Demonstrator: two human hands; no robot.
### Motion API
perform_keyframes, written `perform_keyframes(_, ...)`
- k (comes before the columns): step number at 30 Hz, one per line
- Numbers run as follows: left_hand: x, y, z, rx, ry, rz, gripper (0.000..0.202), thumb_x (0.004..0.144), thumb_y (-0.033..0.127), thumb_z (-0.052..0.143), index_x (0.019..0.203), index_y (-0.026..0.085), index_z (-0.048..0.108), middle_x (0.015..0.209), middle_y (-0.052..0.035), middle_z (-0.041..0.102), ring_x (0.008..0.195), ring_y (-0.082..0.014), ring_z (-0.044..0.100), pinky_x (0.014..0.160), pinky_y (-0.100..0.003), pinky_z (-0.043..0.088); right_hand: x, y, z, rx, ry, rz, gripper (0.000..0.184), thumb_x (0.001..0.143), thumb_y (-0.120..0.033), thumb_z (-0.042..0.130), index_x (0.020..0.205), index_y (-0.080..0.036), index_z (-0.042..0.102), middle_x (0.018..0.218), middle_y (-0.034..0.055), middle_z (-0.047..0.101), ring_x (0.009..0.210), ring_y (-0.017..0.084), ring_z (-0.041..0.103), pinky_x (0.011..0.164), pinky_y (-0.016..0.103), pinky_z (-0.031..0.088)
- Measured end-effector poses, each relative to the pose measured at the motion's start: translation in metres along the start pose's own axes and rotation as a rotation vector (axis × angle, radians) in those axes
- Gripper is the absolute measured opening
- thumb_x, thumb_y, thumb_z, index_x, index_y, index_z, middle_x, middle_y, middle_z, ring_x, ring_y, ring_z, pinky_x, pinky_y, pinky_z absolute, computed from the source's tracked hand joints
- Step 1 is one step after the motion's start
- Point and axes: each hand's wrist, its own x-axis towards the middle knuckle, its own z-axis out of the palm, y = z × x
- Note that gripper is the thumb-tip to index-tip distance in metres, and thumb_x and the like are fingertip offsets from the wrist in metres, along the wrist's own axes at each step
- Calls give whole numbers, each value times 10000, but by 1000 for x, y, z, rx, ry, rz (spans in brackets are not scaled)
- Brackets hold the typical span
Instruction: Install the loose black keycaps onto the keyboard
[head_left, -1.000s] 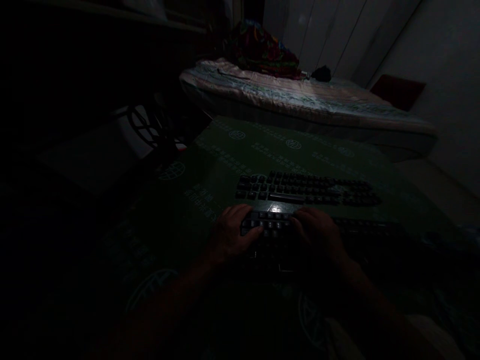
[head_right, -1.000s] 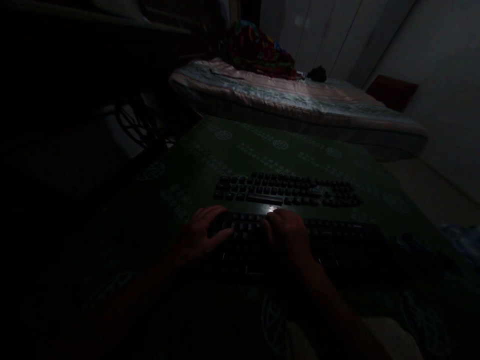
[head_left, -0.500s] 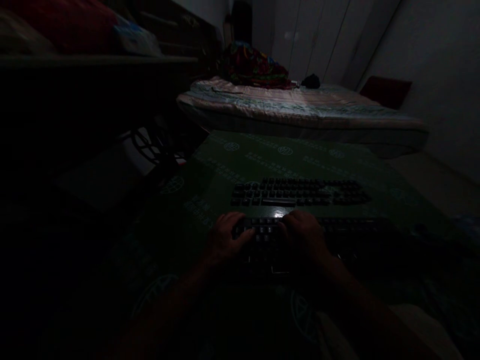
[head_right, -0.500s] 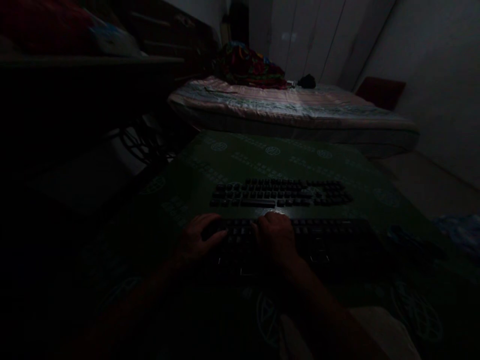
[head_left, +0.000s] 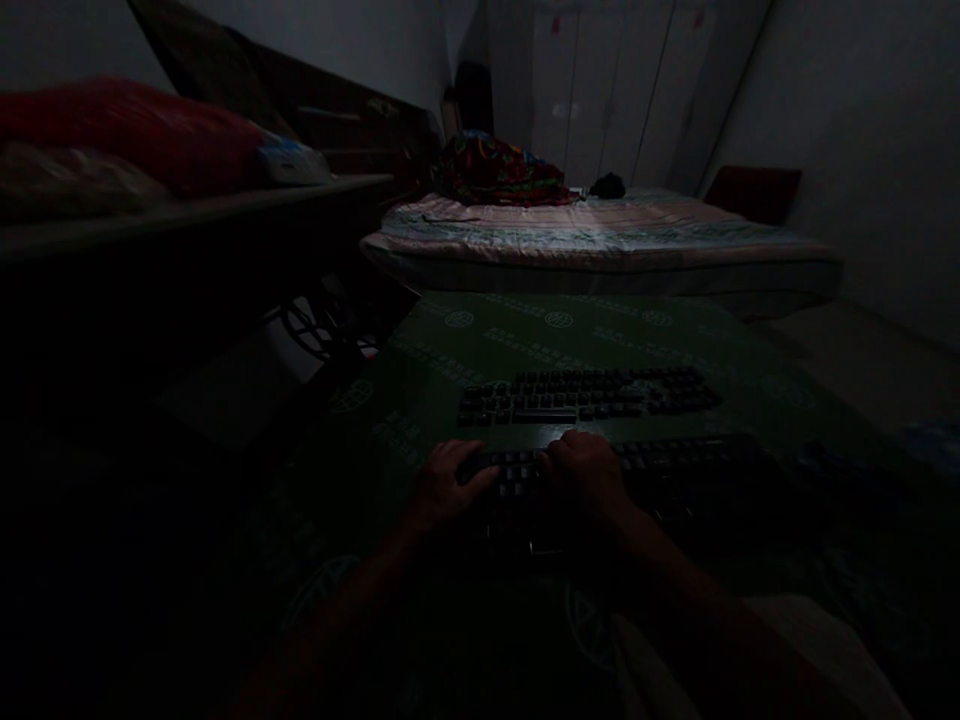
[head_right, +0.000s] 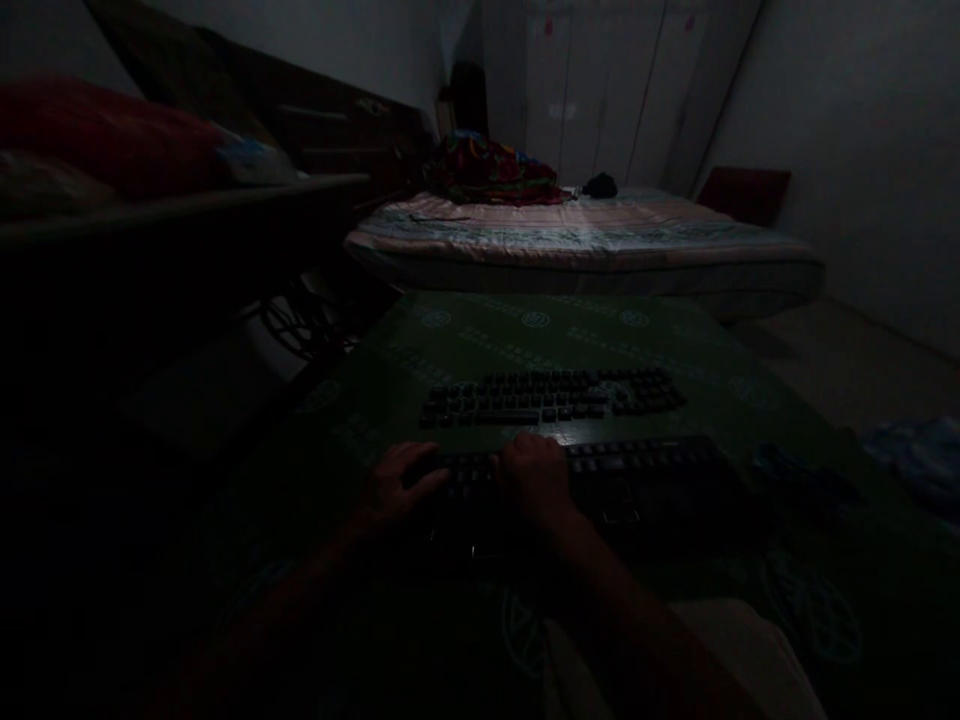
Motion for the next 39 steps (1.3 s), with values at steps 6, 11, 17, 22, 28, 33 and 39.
perform_keyframes(6, 0, 4, -3, 50, -50, 35, 385, 754, 447, 568, 1015, 169, 622, 1004, -73, 647, 972, -230, 573, 860, -386, 481, 1, -3, -3, -5, -23, 2, 235, 898, -293, 496, 782, -169, 658, 806, 88, 650, 768, 199, 576, 670, 312, 323)
perform_keyframes(11, 0, 6, -7, 87, -127, 79, 428, 723, 437, 606, 1062, 176, 607, 1072, -76, 644, 1028, -239, 559, 907, -403, 460, 1, -2, -2, -7, -19, 2, 220, 891, -285, 503, 786, -167, 656, 810, 88, 652, 766, 203, 582, 663, 315, 314)
perform_keyframes(17, 4, 17, -13, 109, -216, 30, 521, 715, 459, 611, 1131, 147, 584, 1136, -110, 627, 1074, -263, 560, 922, -403, 460, 0, -1, 1, -5, 12, -16, 227, 895, -288, 496, 777, -170, 650, 796, 81, 649, 753, 198, 577, 657, 314, 304)
perform_keyframes(22, 10, 22, -9, 113, -234, 30, 541, 665, 452, 667, 1115, 161, 593, 1092, -98, 647, 1026, -264, 585, 885, -400, 481, 0, -2, 3, -21, 23, -6, 213, 885, -286, 516, 764, -168, 645, 789, 83, 646, 737, 195, 572, 656, 314, 303)
perform_keyframes(28, 10, 20, -2, 86, -204, 68, 505, 653, 427, 694, 1083, 177, 603, 1055, -78, 654, 1008, -251, 582, 882, -391, 479, 1, -1, 8, 0, 87, -15, 259, 885, -320, 518, 714, -180, 653, 744, 68, 649, 709, 194, 572, 641, 315, 299)
perform_keyframes(33, 7, 14, 2, 30, -172, 129, 465, 660, 400, 698, 1066, 196, 604, 1054, -65, 655, 994, -237, 579, 877, -393, 474, 1, -2, 10, -16, 135, -28, 281, 878, -335, 533, 672, -182, 646, 698, 64, 637, 661, 190, 550, 615, 316, 282)
perform_keyframes(39, 7, 13, 4, 11, -178, 138, 455, 654, 394, 709, 1058, 212, 606, 1048, -60, 656, 988, -240, 570, 876, -400, 453, -2, 0, 13, -21, 199, -49, 283, 875, -339, 536, 653, -184, 617, 669, 50, 616, 650, 175, 529, 629, 308, 279)
